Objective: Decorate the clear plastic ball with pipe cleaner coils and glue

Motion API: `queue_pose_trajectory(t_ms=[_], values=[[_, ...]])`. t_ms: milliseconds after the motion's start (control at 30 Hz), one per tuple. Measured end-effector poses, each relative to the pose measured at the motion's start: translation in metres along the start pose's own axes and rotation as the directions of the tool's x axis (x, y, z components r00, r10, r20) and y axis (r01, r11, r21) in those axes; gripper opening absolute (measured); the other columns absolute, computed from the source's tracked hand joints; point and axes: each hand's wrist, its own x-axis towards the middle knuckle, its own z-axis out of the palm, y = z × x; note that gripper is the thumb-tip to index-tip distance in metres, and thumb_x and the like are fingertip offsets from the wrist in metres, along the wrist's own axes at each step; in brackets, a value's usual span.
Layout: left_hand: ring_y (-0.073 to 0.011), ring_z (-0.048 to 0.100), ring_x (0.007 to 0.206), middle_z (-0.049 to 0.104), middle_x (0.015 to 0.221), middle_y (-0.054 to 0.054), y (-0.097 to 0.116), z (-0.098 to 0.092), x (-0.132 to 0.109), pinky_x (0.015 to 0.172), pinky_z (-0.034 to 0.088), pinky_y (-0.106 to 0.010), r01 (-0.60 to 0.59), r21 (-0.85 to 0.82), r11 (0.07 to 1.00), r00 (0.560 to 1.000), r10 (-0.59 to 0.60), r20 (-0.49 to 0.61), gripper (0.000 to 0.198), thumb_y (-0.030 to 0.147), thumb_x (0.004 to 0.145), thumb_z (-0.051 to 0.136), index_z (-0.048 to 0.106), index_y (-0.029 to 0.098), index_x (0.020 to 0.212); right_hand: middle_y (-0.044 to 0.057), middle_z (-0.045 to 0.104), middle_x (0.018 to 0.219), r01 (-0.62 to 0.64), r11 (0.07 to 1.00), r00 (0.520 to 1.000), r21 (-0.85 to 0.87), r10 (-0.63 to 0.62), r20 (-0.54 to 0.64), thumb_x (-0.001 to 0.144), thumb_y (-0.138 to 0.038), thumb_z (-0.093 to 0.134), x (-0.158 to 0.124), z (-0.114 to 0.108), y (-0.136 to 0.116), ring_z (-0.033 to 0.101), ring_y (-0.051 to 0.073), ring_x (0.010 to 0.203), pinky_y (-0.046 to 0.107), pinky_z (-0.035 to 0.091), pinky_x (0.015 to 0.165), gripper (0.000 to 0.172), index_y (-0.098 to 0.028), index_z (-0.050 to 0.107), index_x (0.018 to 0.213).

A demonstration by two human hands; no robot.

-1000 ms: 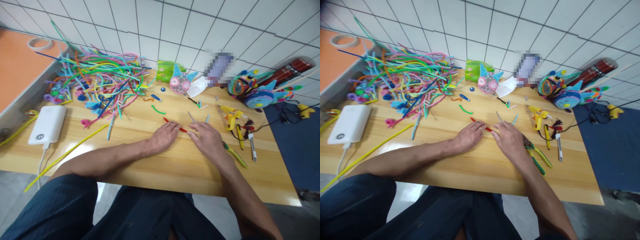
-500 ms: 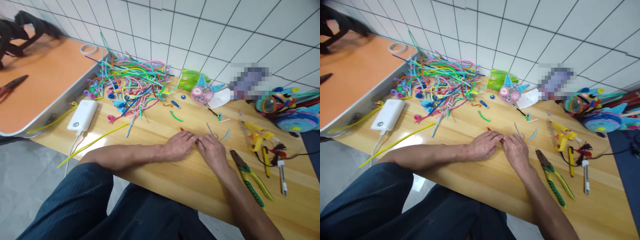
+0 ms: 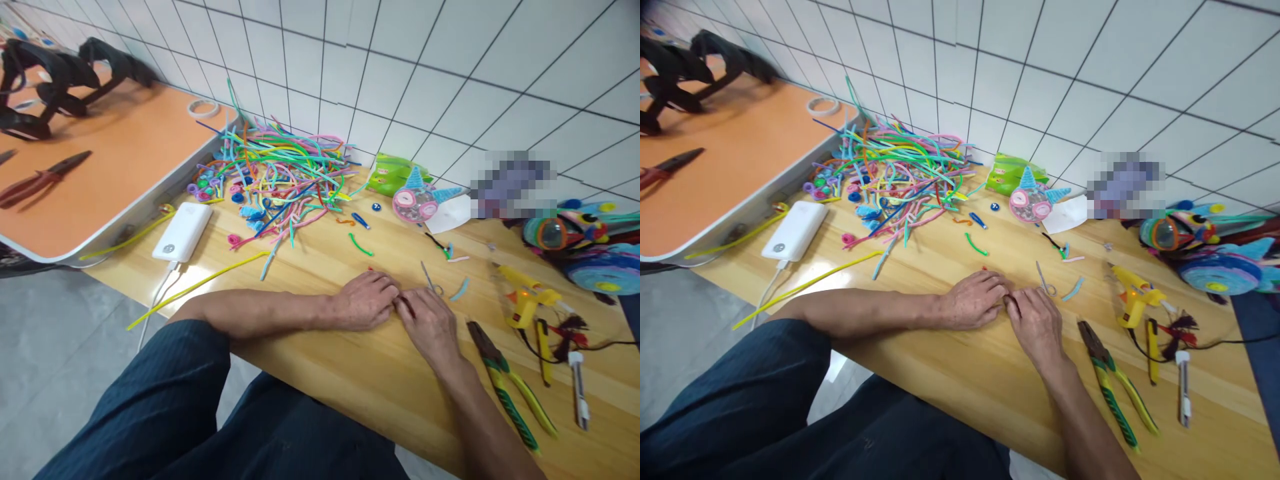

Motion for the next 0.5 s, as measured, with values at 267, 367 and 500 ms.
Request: queue_pose_trajectory(t_ms=[267, 367, 500], values=[[-0.0321, 0.076, 0.105, 0.078, 0.103, -0.017, 0.001, -0.054, 0.017, 0.091, 0.06, -0.044, 0.15, 0.194, 0.969, 0.962, -0.189, 0.198, 0.025, 0.017, 0.104, 0.051, 0.075, 0.011, 0.106, 0.008, 0.079, 0.094, 0.005, 0.994, 0.996, 0.109, 0.004, -0.086, 0.107, -0.025, 0.065, -0.002, -0.004, 0.004, 0.071, 0.024, 0.086, 0.037, 0.054, 0.082, 0.009, -0.02, 0.072, 0.11], [-0.0315, 0.077, 0.103, 0.078, 0.105, -0.02, -0.032, -0.092, 0.019, 0.087, 0.06, -0.041, 0.404, 0.319, 0.857, 0.862, -0.473, 0.179, 0.031, 0.012, 0.103, 0.046, 0.075, 0.01, 0.11, 0.005, 0.079, 0.092, 0.004, 0.992, 0.997, 0.129, 0.006, -0.076, 0.107, -0.025, 0.065, 0.0, -0.003, -0.002, 0.072, 0.023, 0.084, 0.037, 0.055, 0.082, 0.009, -0.023, 0.073, 0.106], [-0.038, 0.072, 0.121, 0.074, 0.126, -0.026, -0.094, -0.124, 0.008, 0.099, 0.056, -0.046, 0.655, 0.329, 0.68, 0.716, -0.697, 0.015, 0.035, 0.018, 0.105, 0.045, 0.07, 0.005, 0.127, 0.005, 0.08, 0.092, 0.02, 0.991, 0.997, 0.132, -0.011, -0.073, 0.106, -0.022, 0.064, 0.002, -0.006, -0.01, 0.072, 0.023, 0.083, 0.036, 0.054, 0.081, 0.011, -0.023, 0.075, 0.105]])
